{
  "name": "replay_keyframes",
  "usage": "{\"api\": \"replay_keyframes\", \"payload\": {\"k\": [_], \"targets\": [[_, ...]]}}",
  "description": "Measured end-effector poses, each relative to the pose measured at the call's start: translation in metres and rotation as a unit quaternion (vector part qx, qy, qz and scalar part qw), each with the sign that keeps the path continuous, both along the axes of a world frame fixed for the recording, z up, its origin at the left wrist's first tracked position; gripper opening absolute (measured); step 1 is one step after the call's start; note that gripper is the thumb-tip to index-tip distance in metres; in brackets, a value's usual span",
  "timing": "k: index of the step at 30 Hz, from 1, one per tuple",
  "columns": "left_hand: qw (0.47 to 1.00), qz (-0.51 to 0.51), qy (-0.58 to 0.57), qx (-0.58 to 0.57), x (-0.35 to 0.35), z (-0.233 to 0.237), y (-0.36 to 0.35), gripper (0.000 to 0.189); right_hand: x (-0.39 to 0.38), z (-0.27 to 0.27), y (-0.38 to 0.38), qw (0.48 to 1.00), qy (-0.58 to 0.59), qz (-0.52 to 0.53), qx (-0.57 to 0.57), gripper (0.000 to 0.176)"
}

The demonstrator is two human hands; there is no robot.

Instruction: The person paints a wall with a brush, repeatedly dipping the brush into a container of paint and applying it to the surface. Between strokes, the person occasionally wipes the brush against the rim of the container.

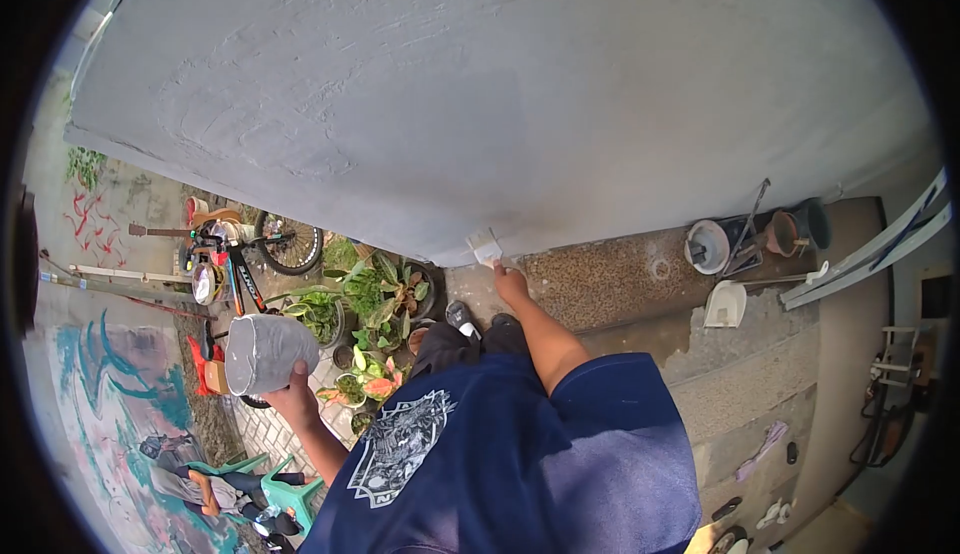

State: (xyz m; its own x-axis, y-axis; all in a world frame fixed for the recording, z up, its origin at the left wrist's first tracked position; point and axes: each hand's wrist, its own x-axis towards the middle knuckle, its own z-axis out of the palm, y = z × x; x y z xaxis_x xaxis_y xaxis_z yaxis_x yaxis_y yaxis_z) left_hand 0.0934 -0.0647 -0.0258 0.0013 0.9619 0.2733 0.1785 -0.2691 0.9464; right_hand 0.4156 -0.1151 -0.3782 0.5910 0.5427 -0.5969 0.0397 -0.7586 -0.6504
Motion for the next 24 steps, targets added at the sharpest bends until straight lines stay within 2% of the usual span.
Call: {"api": "replay_keyframes", "payload": {"k": [2,3,6,8,12,14,17,18,20,24], "targets": [[1.000,-0.009,-0.017,-0.024,0.005,0.005,0.002,0.091,0.015,0.021,0.038,0.992,0.004,-0.089,0.084,0.069],[1.000,-0.009,-0.013,-0.020,0.005,0.004,0.004,0.091,0.020,0.017,0.047,0.992,0.008,-0.090,0.087,0.069],[0.999,-0.027,0.029,0.027,0.003,0.007,0.006,0.090,0.011,-0.034,0.035,0.990,0.025,-0.081,0.110,0.070],[0.999,-0.017,-0.016,0.030,0.014,0.013,0.007,0.083,0.000,-0.080,0.010,0.995,0.011,-0.092,0.040,0.065],[0.999,-0.012,-0.003,0.043,0.006,0.007,0.013,0.082,-0.005,-0.083,0.006,0.993,0.025,-0.117,0.014,0.063],[1.000,-0.012,0.002,0.024,0.002,0.007,0.013,0.083,0.015,-0.060,0.043,0.987,0.052,-0.113,0.104,0.065],[0.999,-0.008,0.022,0.032,-0.012,-0.001,0.016,0.085,0.015,-0.020,0.053,0.984,0.055,-0.095,0.141,0.068],[0.998,-0.005,0.027,0.055,-0.014,-0.005,0.017,0.086,0.004,-0.026,0.046,0.984,0.057,-0.100,0.139,0.068],[1.000,0.000,-0.001,0.019,-0.008,-0.001,0.014,0.088,-0.008,-0.065,0.021,0.993,0.006,-0.104,0.052,0.070],[1.000,0.000,-0.003,0.003,-0.017,0.003,0.016,0.094,-0.022,-0.055,0.000,0.995,-0.014,-0.091,0.033,0.071]]}}
